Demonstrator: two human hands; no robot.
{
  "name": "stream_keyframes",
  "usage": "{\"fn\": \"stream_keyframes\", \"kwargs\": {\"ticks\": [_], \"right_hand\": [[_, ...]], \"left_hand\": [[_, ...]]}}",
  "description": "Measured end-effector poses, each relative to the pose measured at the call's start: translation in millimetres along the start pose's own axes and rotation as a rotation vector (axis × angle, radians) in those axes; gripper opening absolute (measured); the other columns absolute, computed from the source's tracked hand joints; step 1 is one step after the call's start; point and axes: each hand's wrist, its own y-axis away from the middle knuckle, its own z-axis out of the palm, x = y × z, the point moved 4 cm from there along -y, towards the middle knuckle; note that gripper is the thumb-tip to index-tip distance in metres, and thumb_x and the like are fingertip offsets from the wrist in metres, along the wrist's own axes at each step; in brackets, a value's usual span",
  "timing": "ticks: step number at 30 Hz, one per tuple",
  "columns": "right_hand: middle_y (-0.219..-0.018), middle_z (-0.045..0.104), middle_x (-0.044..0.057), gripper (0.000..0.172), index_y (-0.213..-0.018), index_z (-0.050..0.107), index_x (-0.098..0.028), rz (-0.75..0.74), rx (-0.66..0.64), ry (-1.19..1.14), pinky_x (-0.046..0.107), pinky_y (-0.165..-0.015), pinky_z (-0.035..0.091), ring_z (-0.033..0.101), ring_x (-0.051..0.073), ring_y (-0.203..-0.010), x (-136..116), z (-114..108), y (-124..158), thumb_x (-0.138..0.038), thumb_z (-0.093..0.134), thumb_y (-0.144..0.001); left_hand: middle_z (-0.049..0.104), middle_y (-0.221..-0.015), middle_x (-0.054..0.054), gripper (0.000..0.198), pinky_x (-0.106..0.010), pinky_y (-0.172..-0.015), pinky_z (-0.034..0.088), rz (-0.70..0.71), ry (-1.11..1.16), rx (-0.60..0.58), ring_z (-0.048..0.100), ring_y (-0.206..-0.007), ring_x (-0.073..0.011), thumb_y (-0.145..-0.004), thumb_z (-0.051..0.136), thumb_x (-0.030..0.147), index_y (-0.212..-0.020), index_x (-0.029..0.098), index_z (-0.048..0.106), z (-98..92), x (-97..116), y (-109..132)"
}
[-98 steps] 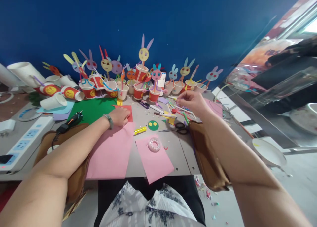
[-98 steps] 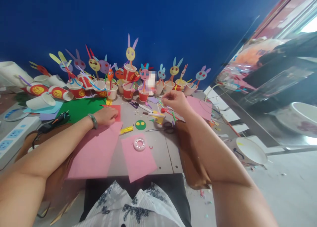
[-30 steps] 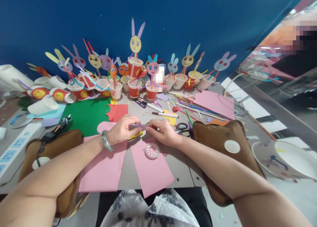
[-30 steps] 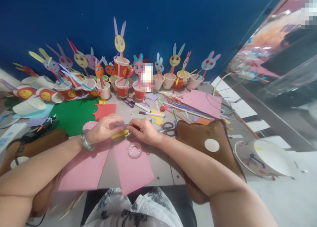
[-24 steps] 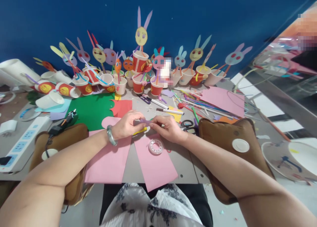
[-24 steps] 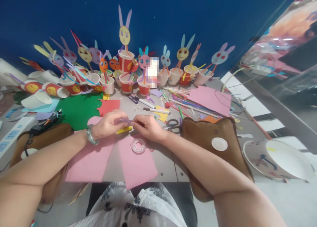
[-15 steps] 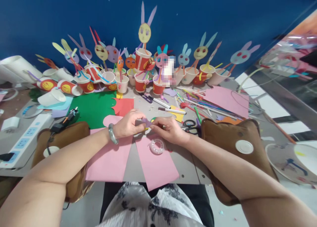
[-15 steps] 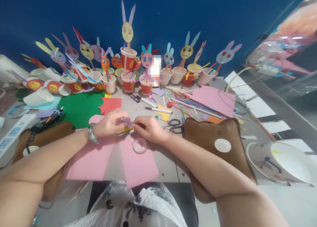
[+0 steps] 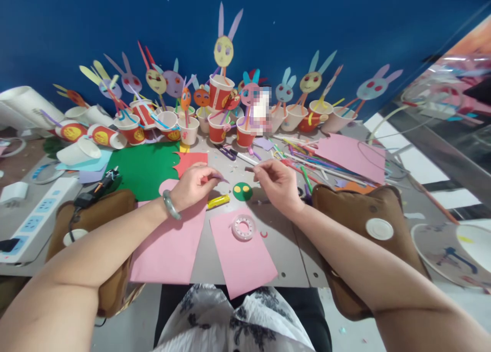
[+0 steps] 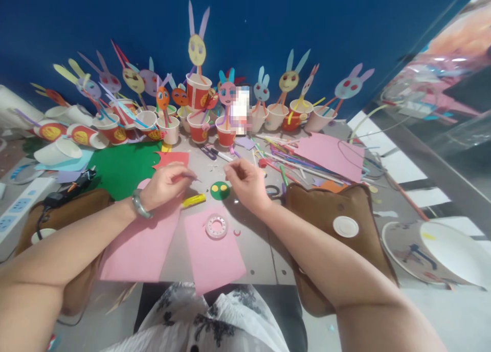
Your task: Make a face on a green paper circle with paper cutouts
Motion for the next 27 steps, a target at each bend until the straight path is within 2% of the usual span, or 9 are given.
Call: {"fn": "stream_keyframes", "kwargs": {"ticks": [1, 3, 6, 8, 10, 15, 18, 22, 27], "right_hand": [[-0.067, 0.063, 0.000, 0.023, -0.083, 0.062, -0.018, 0.043, -0.008, -0.031, 0.024, -0.053, 0.043, 0.053, 0.010, -0.054, 3.4, 0.1, -1.8, -0.040, 0.061, -0.091], [-0.071, 0.065, 0.001, 0.029, -0.090, 0.065, -0.018, 0.052, -0.122, -0.052, 0.024, -0.051, 0.042, 0.051, 0.009, -0.053, 5.7, 7.0, -0.9, -0.046, 0.068, -0.085], [-0.077, 0.066, 0.002, 0.033, -0.093, 0.068, -0.018, -0.088, -0.345, 0.004, 0.024, -0.052, 0.041, 0.050, 0.009, -0.055, 0.1, 23.3, 10.3, -0.046, 0.076, -0.079], [-0.076, 0.065, 0.002, 0.023, -0.088, 0.068, -0.018, -0.185, -0.400, 0.056, 0.024, -0.057, 0.042, 0.052, 0.010, -0.058, -4.5, 29.7, 17.6, -0.041, 0.071, -0.086], [-0.073, 0.064, 0.002, 0.019, -0.084, 0.067, -0.018, -0.218, -0.380, 0.090, 0.025, -0.059, 0.042, 0.053, 0.011, -0.060, -7.2, 30.4, 19.3, -0.034, 0.062, -0.092], [-0.069, 0.065, 0.000, 0.016, -0.076, 0.064, -0.019, -0.082, -0.217, 0.093, 0.025, -0.056, 0.043, 0.053, 0.011, -0.058, -4.8, 16.5, 5.1, -0.028, 0.062, -0.089], [-0.071, 0.067, 0.000, 0.009, -0.079, 0.065, -0.020, -0.058, -0.048, 0.084, 0.025, -0.056, 0.045, 0.055, 0.011, -0.058, -3.0, 2.5, -3.8, -0.027, 0.066, -0.085], [-0.069, 0.064, -0.002, 0.015, -0.086, 0.061, -0.021, -0.026, 0.218, -0.061, 0.024, -0.051, 0.044, 0.052, 0.010, -0.051, 5.6, -22.0, -15.9, -0.036, 0.065, -0.087], [-0.061, 0.059, -0.005, 0.025, -0.076, 0.055, -0.022, 0.122, 0.431, -0.250, 0.022, -0.045, 0.039, 0.046, 0.007, -0.044, 26.7, -43.6, -31.7, -0.042, 0.069, -0.083]], "left_hand": [[0.072, -0.084, -0.004, 0.016, -0.030, -0.079, 0.048, -0.005, 0.019, -0.002, 0.062, -0.084, -0.0173, -0.089, 0.059, 0.023, -0.088, 0.019, 0.074, 1.2, -0.7, 0.1], [0.073, -0.083, -0.004, 0.014, -0.031, -0.081, 0.048, 0.012, 0.043, -0.034, 0.062, -0.083, -0.0171, -0.088, 0.060, 0.023, -0.087, 0.019, 0.074, 5.0, 1.3, 0.4], [0.073, -0.078, -0.001, 0.013, -0.035, -0.092, 0.045, 0.078, 0.046, -0.081, 0.061, -0.076, -0.0156, -0.088, 0.062, 0.021, -0.082, 0.019, 0.073, 9.5, 10.3, 0.7], [0.072, -0.078, -0.001, 0.013, -0.035, -0.091, 0.045, 0.100, 0.047, -0.102, 0.060, -0.074, -0.0149, -0.088, 0.061, 0.021, -0.082, 0.019, 0.072, 10.6, 15.6, 0.6], [0.071, -0.078, -0.001, 0.013, -0.033, -0.086, 0.046, 0.084, 0.028, -0.112, 0.059, -0.075, -0.0156, -0.088, 0.060, 0.022, -0.082, 0.018, 0.071, 10.4, 17.3, 0.3], [0.065, -0.074, -0.002, 0.007, -0.028, -0.071, 0.044, 0.002, -0.023, -0.085, 0.058, -0.078, -0.0169, -0.082, 0.061, 0.020, -0.078, 0.017, 0.066, 8.6, 10.7, 0.4], [0.066, -0.077, -0.003, 0.009, -0.026, -0.067, 0.045, -0.031, 0.031, -0.074, 0.059, -0.078, -0.0164, -0.084, 0.060, 0.021, -0.080, 0.016, 0.066, 9.3, 6.0, 1.0], [0.068, -0.083, -0.005, 0.013, -0.028, -0.069, 0.049, -0.098, 0.061, -0.063, 0.062, -0.079, -0.0169, -0.088, 0.058, 0.027, -0.082, 0.016, 0.062, 9.7, -5.6, -0.3], [0.068, -0.089, -0.006, 0.008, -0.033, -0.077, 0.050, -0.144, -0.108, -0.172, 0.063, -0.084, -0.0200, -0.086, 0.057, 0.024, -0.083, 0.017, 0.061, 11.8, -25.1, -4.2]]}}
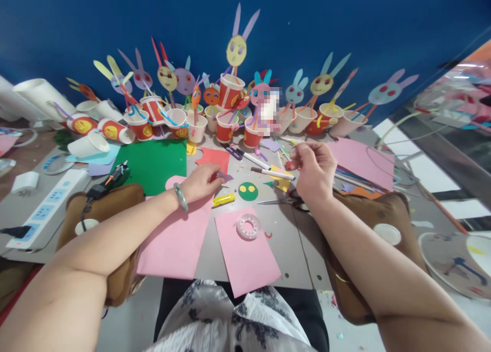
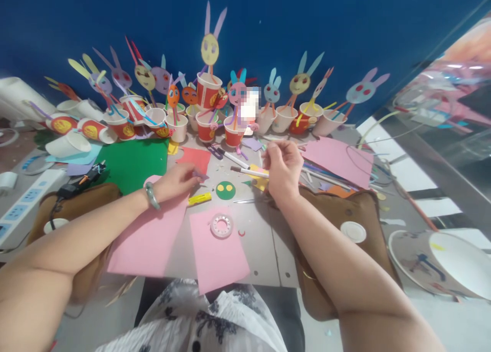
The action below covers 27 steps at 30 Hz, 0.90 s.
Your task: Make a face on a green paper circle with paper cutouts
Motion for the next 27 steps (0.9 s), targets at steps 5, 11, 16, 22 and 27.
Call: {"fn": "stream_keyframes", "kwargs": {"ticks": [5, 11, 16, 22, 27], "right_hand": [[-0.060, 0.059, -0.004, 0.020, -0.075, 0.059, -0.020, 0.066, -0.141, 0.077, 0.023, -0.048, 0.042, 0.049, 0.008, -0.046, 4.9, 6.5, 4.0, -0.035, 0.071, -0.080], [-0.064, 0.064, -0.001, 0.014, -0.076, 0.064, -0.019, -0.018, -0.412, 0.332, 0.026, -0.052, 0.045, 0.054, 0.012, -0.054, 4.5, 22.8, 27.5, -0.032, 0.067, -0.080], [-0.068, 0.067, 0.001, 0.013, -0.076, 0.065, -0.018, -0.083, -0.470, 0.404, 0.028, -0.062, 0.049, 0.060, 0.014, -0.062, 5.7, 28.6, 37.1, -0.030, 0.064, -0.081], [-0.070, 0.069, 0.002, 0.014, -0.077, 0.066, -0.018, -0.111, -0.503, 0.427, 0.028, -0.060, 0.047, 0.061, 0.015, -0.063, 8.0, 30.6, 39.8, -0.030, 0.062, -0.084], [-0.071, 0.071, 0.003, 0.012, -0.079, 0.066, -0.019, -0.166, -0.563, 0.448, 0.030, -0.062, 0.049, 0.064, 0.017, -0.065, 8.9, 33.8, 43.9, -0.029, 0.062, -0.085]], "left_hand": [[0.066, -0.091, -0.008, 0.009, -0.035, -0.078, 0.048, 0.037, -0.180, -0.089, 0.063, -0.088, -0.0227, -0.087, 0.051, 0.022, -0.085, 0.018, 0.059, -2.4, -1.9, -1.3], [0.059, -0.068, -0.002, 0.011, -0.028, -0.059, 0.037, -0.092, -0.230, -0.070, 0.055, -0.063, -0.0170, -0.087, 0.051, 0.023, -0.076, 0.019, 0.054, -20.5, -2.5, -2.4], [0.059, -0.066, -0.001, 0.014, -0.026, -0.056, 0.032, -0.155, -0.125, 0.073, 0.051, -0.059, -0.0139, -0.088, 0.053, 0.027, -0.076, 0.019, 0.055, -39.3, -10.3, -5.7], [0.058, -0.069, 0.001, 0.019, -0.024, -0.056, 0.032, -0.116, -0.054, -0.107, 0.050, -0.060, -0.0124, -0.089, 0.050, 0.036, -0.082, 0.018, 0.054, -37.7, -17.0, -6.9], [0.055, -0.071, 0.000, 0.016, -0.026, -0.058, 0.033, 0.013, -0.101, -0.318, 0.049, -0.062, -0.0135, -0.087, 0.048, 0.033, -0.079, 0.020, 0.045, -27.2, -8.8, -2.3]]}}
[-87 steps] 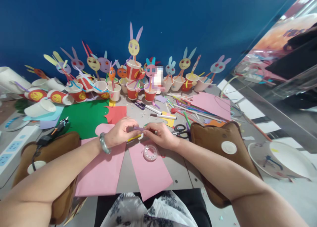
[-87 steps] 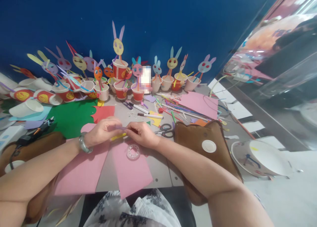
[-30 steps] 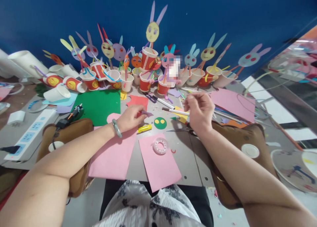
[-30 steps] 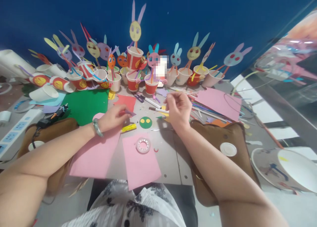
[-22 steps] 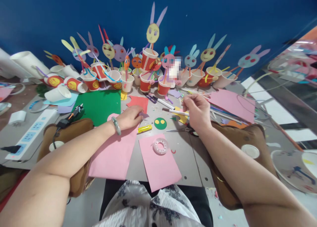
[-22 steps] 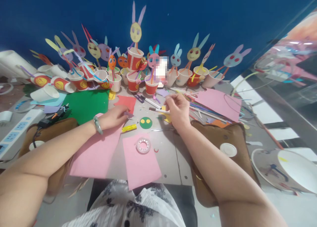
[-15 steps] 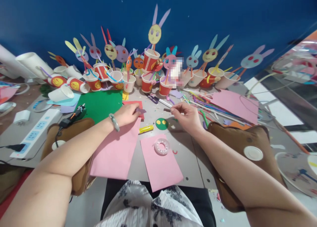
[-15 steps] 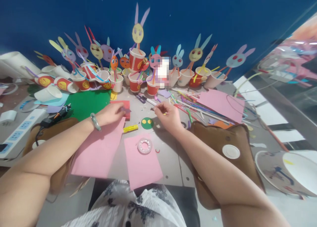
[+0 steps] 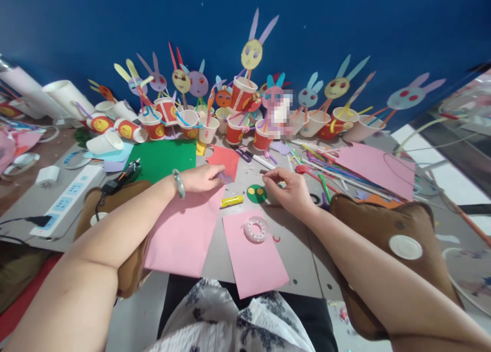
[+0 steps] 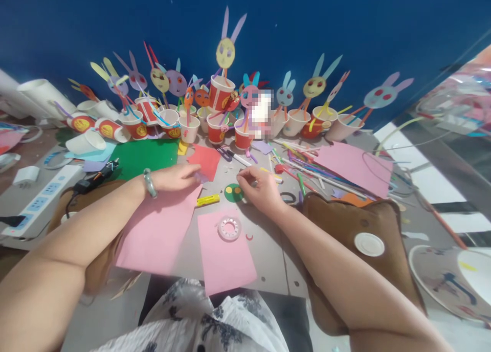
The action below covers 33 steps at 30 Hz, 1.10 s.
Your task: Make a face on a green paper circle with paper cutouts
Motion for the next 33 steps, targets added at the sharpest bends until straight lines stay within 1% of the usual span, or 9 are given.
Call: {"fn": "stream_keyframes", "kwargs": {"ticks": [5, 8, 12, 15, 17, 20, 25, 30, 33], "right_hand": [[-0.083, 0.073, 0.006, 0.012, -0.088, 0.068, -0.020, -0.188, -0.119, 0.052, 0.036, -0.075, 0.052, 0.067, 0.021, -0.079, -12.3, 6.5, 2.9, -0.030, 0.062, -0.089], [-0.093, 0.073, 0.009, 0.017, -0.096, 0.069, -0.021, -0.298, -0.225, 0.094, 0.042, -0.086, 0.051, 0.067, 0.025, -0.092, -18.9, 12.9, 6.0, -0.035, 0.063, -0.091], [-0.113, 0.072, 0.012, 0.027, -0.110, 0.069, -0.021, -0.396, -0.361, 0.152, 0.047, -0.095, 0.047, 0.063, 0.029, -0.110, -22.3, 21.9, 11.4, -0.040, 0.061, -0.093], [-0.125, 0.068, 0.016, 0.039, -0.119, 0.068, -0.020, -0.441, -0.433, 0.189, 0.052, -0.102, 0.044, 0.058, 0.032, -0.122, -22.1, 26.2, 14.3, -0.047, 0.059, -0.094], [-0.133, 0.064, 0.017, 0.047, -0.127, 0.065, -0.020, -0.453, -0.467, 0.200, 0.055, -0.107, 0.040, 0.053, 0.034, -0.130, -21.1, 28.3, 14.6, -0.052, 0.058, -0.093], [-0.144, 0.056, 0.017, 0.059, -0.139, 0.057, -0.021, -0.427, -0.511, 0.223, 0.059, -0.114, 0.032, 0.044, 0.035, -0.140, -17.9, 33.1, 11.5, -0.058, 0.053, -0.094], [-0.152, 0.046, 0.020, 0.071, -0.149, 0.046, -0.018, -0.363, -0.560, 0.268, 0.066, -0.118, 0.016, 0.035, 0.037, -0.146, -11.4, 48.6, 1.3, -0.064, 0.044, -0.095], [-0.155, 0.043, 0.019, 0.070, -0.149, 0.046, -0.018, -0.338, -0.644, 0.279, 0.066, -0.120, 0.005, 0.033, 0.035, -0.148, -12.0, 65.0, -6.8, -0.063, 0.042, -0.096], [-0.154, 0.045, 0.019, 0.067, -0.147, 0.049, -0.018, -0.350, -0.704, 0.239, 0.063, -0.121, -0.001, 0.035, 0.033, -0.147, -18.9, 67.1, -9.1, -0.062, 0.041, -0.097]], "left_hand": [[0.051, -0.067, 0.003, 0.017, -0.025, -0.056, 0.032, -0.025, 0.016, -0.054, 0.047, -0.061, -0.0122, -0.087, 0.049, 0.033, -0.077, 0.020, 0.044, -3.3, 2.2, 2.3], [0.051, -0.066, 0.004, 0.020, -0.022, -0.053, 0.034, -0.033, 0.190, -0.092, 0.048, -0.059, -0.0108, -0.087, 0.054, 0.038, -0.081, 0.019, 0.049, -9.8, 1.0, 5.1], [0.059, -0.068, 0.001, 0.035, -0.021, -0.044, 0.036, -0.029, 0.536, -0.297, 0.052, -0.049, -0.0094, -0.083, 0.065, 0.052, -0.089, 0.019, 0.054, -20.7, 4.7, 15.5], [0.061, -0.060, 0.000, 0.042, -0.020, -0.035, 0.032, -0.023, 0.649, -0.447, 0.045, -0.037, -0.0072, -0.077, 0.073, 0.058, -0.084, 0.018, 0.060, -29.6, 10.3, 24.9], [0.063, -0.057, -0.002, 0.047, -0.020, -0.030, 0.030, -0.064, 0.698, -0.510, 0.043, -0.033, -0.0074, -0.068, 0.080, 0.060, -0.079, 0.019, 0.062, -32.7, 11.1, 29.2], [0.062, -0.051, -0.002, 0.050, -0.020, -0.028, 0.032, -0.103, 0.730, -0.524, 0.046, -0.032, -0.0099, -0.060, 0.084, 0.063, -0.074, 0.020, 0.064, -35.0, 10.1, 31.5], [0.064, -0.053, -0.003, 0.049, -0.020, -0.031, 0.035, -0.077, 0.669, -0.545, 0.051, -0.036, -0.0112, -0.066, 0.081, 0.064, -0.073, 0.020, 0.061, -36.3, 10.0, 31.4], [0.066, -0.058, -0.005, 0.046, -0.021, -0.032, 0.028, -0.086, 0.676, -0.514, 0.045, -0.035, -0.0089, -0.067, 0.081, 0.059, -0.075, 0.019, 0.060, -35.5, 4.3, 29.4], [0.064, -0.058, -0.004, 0.044, -0.022, -0.038, 0.035, -0.059, 0.716, -0.496, 0.049, -0.041, -0.0102, -0.070, 0.080, 0.057, -0.074, 0.019, 0.060, -34.0, 1.3, 28.1]]}}
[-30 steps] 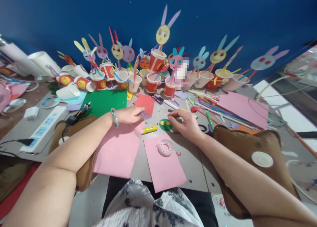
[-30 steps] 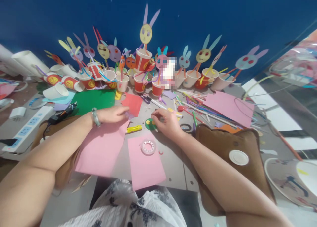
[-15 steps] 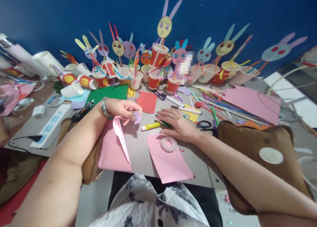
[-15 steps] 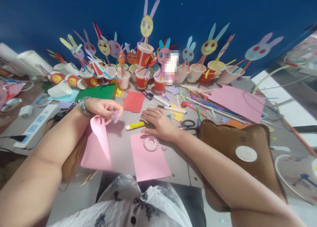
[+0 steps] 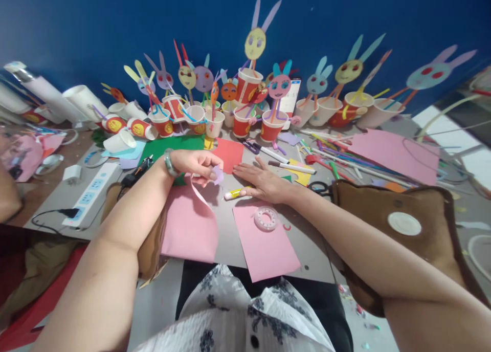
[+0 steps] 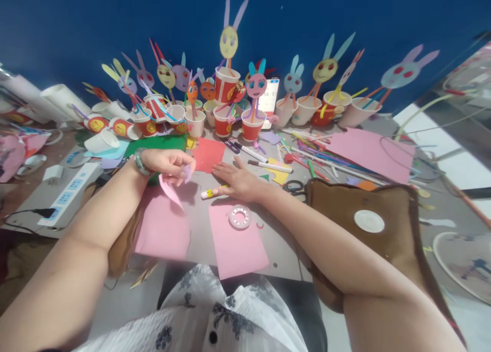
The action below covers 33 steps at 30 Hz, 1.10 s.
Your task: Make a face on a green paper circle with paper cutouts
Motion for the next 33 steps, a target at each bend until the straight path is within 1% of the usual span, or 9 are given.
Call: {"fn": "stream_keyframes", "kwargs": {"ticks": [3, 6, 9, 12, 17, 21, 25, 29, 33], "right_hand": [[-0.150, 0.050, 0.019, 0.069, -0.147, 0.049, -0.018, -0.090, -0.055, -0.083, 0.062, -0.121, -0.002, 0.038, 0.031, -0.146, -11.7, -2.7, 0.1, -0.065, 0.039, -0.097], [-0.147, 0.051, 0.022, 0.077, -0.146, 0.049, -0.015, -0.167, -0.115, -0.159, 0.064, -0.120, -0.002, 0.037, 0.033, -0.145, -25.7, -1.3, 2.2, -0.070, 0.037, -0.094], [-0.147, 0.051, 0.024, 0.080, -0.146, 0.049, -0.014, -0.228, -0.140, -0.226, 0.064, -0.120, 0.000, 0.039, 0.034, -0.144, -38.2, 1.6, 4.5, -0.072, 0.036, -0.093], [-0.139, 0.058, 0.022, 0.082, -0.141, 0.052, -0.014, -0.253, -0.092, -0.265, 0.063, -0.121, 0.002, 0.051, 0.033, -0.135, -42.3, 1.8, 6.1, -0.076, 0.036, -0.091], [-0.135, 0.060, 0.023, 0.071, -0.137, 0.056, -0.013, -0.118, 0.078, -0.048, 0.064, -0.121, 0.006, 0.048, 0.033, -0.136, -27.0, -1.8, 6.1, -0.068, 0.037, -0.095], [-0.141, 0.056, 0.022, 0.073, -0.142, 0.052, -0.015, -0.101, -0.008, 0.039, 0.063, -0.122, 0.007, 0.046, 0.033, -0.138, -24.7, 2.9, 6.6, -0.066, 0.052, -0.090], [-0.130, 0.065, 0.017, 0.055, -0.130, 0.060, -0.018, -0.043, 0.101, -0.081, 0.061, -0.121, 0.017, 0.056, 0.031, -0.128, -25.1, -2.5, 7.8, -0.059, 0.053, -0.094], [-0.103, 0.074, 0.011, 0.041, -0.110, 0.065, -0.019, 0.179, 0.411, -0.379, 0.044, -0.094, 0.052, 0.069, 0.026, -0.099, -14.8, -14.9, 10.9, -0.053, 0.064, -0.088], [-0.088, 0.071, 0.006, 0.038, -0.095, 0.064, -0.018, 0.265, 0.583, -0.634, 0.031, -0.072, 0.053, 0.067, 0.019, -0.080, -8.7, -17.4, 13.2, -0.053, 0.071, -0.082]], "left_hand": [[0.064, -0.063, -0.004, 0.040, -0.023, -0.052, 0.044, 0.095, -0.019, 0.099, 0.057, -0.056, -0.0126, -0.074, 0.078, 0.053, -0.074, 0.017, 0.060, -5.5, -1.0, -3.2], [0.063, -0.070, -0.002, 0.034, -0.022, -0.055, 0.041, 0.165, -0.084, 0.307, 0.053, -0.059, -0.0095, -0.077, 0.074, 0.046, -0.078, 0.016, 0.059, -16.5, -6.4, -9.9], [0.060, -0.068, 0.001, 0.026, -0.022, -0.056, 0.038, 0.101, -0.222, 0.424, 0.049, -0.057, -0.0092, -0.080, 0.066, 0.040, -0.081, 0.016, 0.057, -22.5, -18.4, -21.3], [0.053, -0.061, 0.003, 0.013, -0.024, -0.056, 0.033, -0.013, -0.630, 0.553, 0.043, -0.056, -0.0106, -0.078, 0.062, 0.028, -0.073, 0.017, 0.057, -23.1, -24.4, -30.0], [0.063, -0.074, -0.004, 0.011, -0.027, -0.062, 0.034, -0.140, -0.894, 0.601, 0.051, -0.066, -0.0164, -0.082, 0.053, 0.021, -0.076, 0.018, 0.061, -13.7, -23.8, -35.9], [0.056, -0.065, 0.000, 0.012, -0.027, -0.059, 0.031, -0.114, -0.788, 0.799, 0.046, -0.060, -0.0140, -0.084, 0.054, 0.023, -0.074, 0.017, 0.059, -11.3, -16.4, -33.4], [0.051, -0.063, 0.004, 0.017, -0.024, -0.059, 0.033, 0.182, -0.495, 1.016, 0.043, -0.057, -0.0099, -0.084, 0.060, 0.031, -0.077, 0.016, 0.057, -1.6, -3.6, -30.5], [0.055, -0.065, 0.003, 0.021, -0.022, -0.059, 0.037, 0.342, -0.225, 0.897, 0.048, -0.060, -0.0095, -0.082, 0.064, 0.034, -0.076, 0.015, 0.059, 19.9, -2.8, -40.8], [0.062, -0.068, 0.000, 0.026, -0.022, -0.061, 0.042, 0.369, -0.028, 0.748, 0.053, -0.063, -0.0101, -0.080, 0.069, 0.038, -0.074, 0.013, 0.061, 36.4, -7.8, -53.0]]}}
